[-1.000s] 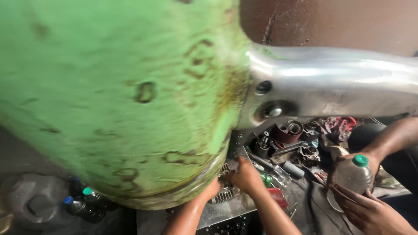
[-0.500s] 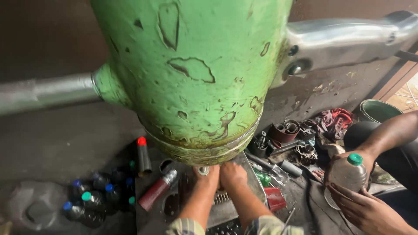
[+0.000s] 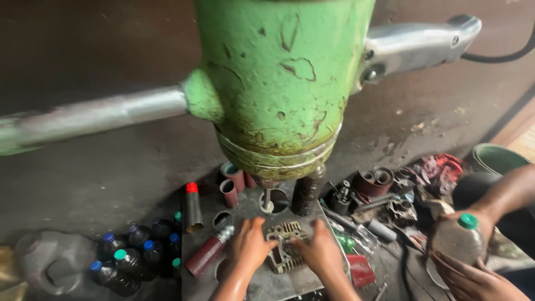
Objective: Using an industrial cylinder boring machine to re-bore a small engine cylinder block.
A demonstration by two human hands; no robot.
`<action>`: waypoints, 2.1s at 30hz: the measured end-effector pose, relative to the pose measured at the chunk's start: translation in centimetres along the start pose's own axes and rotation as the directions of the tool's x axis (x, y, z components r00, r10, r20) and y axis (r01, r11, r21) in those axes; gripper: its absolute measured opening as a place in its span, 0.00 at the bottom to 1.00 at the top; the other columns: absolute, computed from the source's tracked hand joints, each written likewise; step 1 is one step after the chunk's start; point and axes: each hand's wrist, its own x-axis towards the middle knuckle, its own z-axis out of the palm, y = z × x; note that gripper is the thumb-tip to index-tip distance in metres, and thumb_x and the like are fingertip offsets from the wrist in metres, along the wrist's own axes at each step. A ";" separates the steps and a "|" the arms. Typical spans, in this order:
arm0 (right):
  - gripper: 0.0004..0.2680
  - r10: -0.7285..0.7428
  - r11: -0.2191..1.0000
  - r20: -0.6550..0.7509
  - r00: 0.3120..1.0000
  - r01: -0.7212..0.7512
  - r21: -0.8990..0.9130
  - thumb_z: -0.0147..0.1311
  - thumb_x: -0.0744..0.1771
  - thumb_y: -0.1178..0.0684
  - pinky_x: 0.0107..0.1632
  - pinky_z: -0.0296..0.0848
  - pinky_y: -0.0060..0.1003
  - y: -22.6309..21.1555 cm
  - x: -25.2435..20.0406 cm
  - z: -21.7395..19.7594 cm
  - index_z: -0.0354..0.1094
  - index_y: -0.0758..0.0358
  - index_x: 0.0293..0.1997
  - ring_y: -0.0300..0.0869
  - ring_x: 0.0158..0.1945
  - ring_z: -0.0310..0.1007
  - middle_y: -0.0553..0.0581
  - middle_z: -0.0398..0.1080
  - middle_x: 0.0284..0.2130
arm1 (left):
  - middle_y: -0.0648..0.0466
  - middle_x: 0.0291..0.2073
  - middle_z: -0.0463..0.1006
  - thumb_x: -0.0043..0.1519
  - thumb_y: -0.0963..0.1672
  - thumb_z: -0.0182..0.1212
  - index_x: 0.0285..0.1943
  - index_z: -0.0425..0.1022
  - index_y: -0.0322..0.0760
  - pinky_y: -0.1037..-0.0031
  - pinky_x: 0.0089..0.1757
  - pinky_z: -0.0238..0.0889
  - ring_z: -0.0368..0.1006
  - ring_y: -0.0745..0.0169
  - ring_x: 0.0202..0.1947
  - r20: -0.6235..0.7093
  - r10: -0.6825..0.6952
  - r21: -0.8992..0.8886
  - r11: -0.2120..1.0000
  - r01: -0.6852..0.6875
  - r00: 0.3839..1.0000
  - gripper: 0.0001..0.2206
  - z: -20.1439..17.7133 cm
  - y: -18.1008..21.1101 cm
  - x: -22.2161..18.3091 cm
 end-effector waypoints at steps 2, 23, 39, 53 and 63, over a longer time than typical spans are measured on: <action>0.29 -0.073 0.993 -0.105 0.992 0.082 0.090 0.67 0.60 0.36 0.54 0.73 0.50 0.4 -0.4 -0.6 0.59 0.60 0.61 0.56 0.53 0.75 0.64 0.72 0.51 | 0.42 0.53 0.74 0.53 0.47 0.75 0.60 0.65 0.39 0.57 0.50 0.71 0.74 0.40 0.53 0.007 -0.135 -0.009 0.991 0.135 0.991 0.29 -1.4 -1.7 -1.3; 0.21 -0.768 0.591 -0.301 0.566 0.807 0.008 0.58 0.56 0.64 0.54 0.74 0.45 -0.9 -3.0 -5.1 0.68 0.59 0.53 0.54 0.55 0.75 0.60 0.77 0.49 | 0.49 0.46 0.81 0.58 0.48 0.63 0.58 0.75 0.33 0.67 0.38 0.75 0.79 0.59 0.37 0.328 0.004 -0.926 0.198 0.321 0.945 0.21 -3.7 2.0 -3.1; 0.22 -0.393 0.869 -0.025 0.919 0.380 0.316 0.68 0.62 0.52 0.46 0.78 0.43 0.3 -0.5 -2.5 0.60 0.62 0.58 0.50 0.45 0.83 0.63 0.80 0.39 | 0.32 0.59 0.72 0.52 0.40 0.64 0.63 0.68 0.28 0.52 0.58 0.57 0.65 0.30 0.60 -0.292 0.291 -0.366 0.846 -0.387 0.911 0.27 9.4 -3.1 1.5; 0.16 -0.732 0.610 -0.342 0.589 0.790 0.056 0.60 0.58 0.61 0.52 0.71 0.50 -5.1 -6.4 -12.1 0.73 0.67 0.49 0.63 0.51 0.71 0.70 0.74 0.44 | 0.39 0.59 0.75 0.63 0.52 0.63 0.70 0.61 0.41 0.56 0.53 0.66 0.70 0.34 0.59 -0.083 0.139 -0.598 0.785 -0.161 0.987 0.28 6.0 2.1 -1.4; 0.08 -0.723 0.676 -0.229 0.652 0.736 -0.035 0.57 0.62 0.57 0.47 0.74 0.49 -9.3 -5.3 -18.8 0.73 0.66 0.42 0.61 0.44 0.76 0.68 0.76 0.36 | 0.39 0.52 0.76 0.65 0.53 0.57 0.67 0.61 0.43 0.52 0.52 0.64 0.71 0.32 0.53 -0.179 0.224 -0.525 0.802 -0.286 0.958 0.24 5.2 2.3 -1.5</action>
